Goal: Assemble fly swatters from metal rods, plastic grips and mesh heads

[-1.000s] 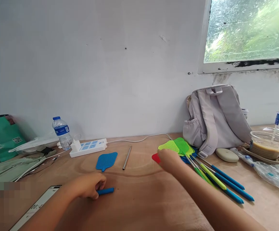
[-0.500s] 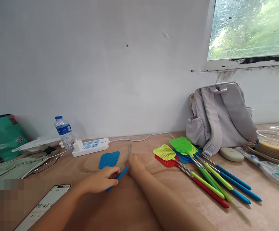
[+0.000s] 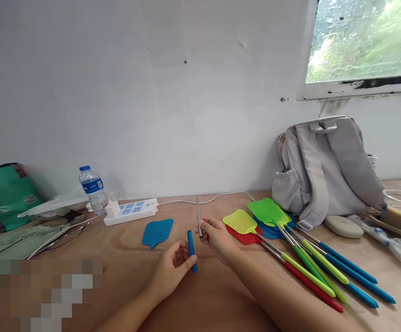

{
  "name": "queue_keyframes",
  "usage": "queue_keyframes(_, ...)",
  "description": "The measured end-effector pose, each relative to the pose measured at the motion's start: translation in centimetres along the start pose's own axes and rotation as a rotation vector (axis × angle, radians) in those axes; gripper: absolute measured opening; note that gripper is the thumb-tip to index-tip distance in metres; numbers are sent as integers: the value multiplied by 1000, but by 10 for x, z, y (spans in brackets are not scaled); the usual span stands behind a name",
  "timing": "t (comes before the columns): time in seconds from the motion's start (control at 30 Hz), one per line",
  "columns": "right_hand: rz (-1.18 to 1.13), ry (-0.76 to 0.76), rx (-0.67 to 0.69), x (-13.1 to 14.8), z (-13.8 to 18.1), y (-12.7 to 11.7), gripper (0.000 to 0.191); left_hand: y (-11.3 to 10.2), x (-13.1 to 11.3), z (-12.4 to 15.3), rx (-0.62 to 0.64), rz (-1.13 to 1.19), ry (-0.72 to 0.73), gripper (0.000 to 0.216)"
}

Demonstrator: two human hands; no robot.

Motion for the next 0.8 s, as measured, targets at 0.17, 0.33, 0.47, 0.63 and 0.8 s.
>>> queue_keyframes(0.17, -211, -90, 190, 37, 19, -2, 20, 6, -8, 8, 169, -70, -6, 20)
queue_keyframes(0.33, 81, -201, 265, 48, 34, -7, 16, 6, -8, 11, 268, -115, -13, 16)
queue_keyframes(0.47, 146, -215, 253, 42, 33, -10, 17, 6, -7, 12, 296, -164, 0, 15)
queue_keyframes(0.63, 324, -267, 264, 47, 35, -11, 14, 8, -7, 13, 286, -165, -9, 12)
queue_keyframes(0.8, 699, -306, 161, 59, 44, -12, 13, 11, -12, 13, 280, -208, 33, 8)
Point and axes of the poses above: each hand's wrist, its own z-axis away from the middle knuckle, its own y-axis out of the palm, x = y × z, the point moved 2 cm from there along -z, towards the middle knuckle, and after that the axes turned 11 degrees about y, right-handed, at the moved point
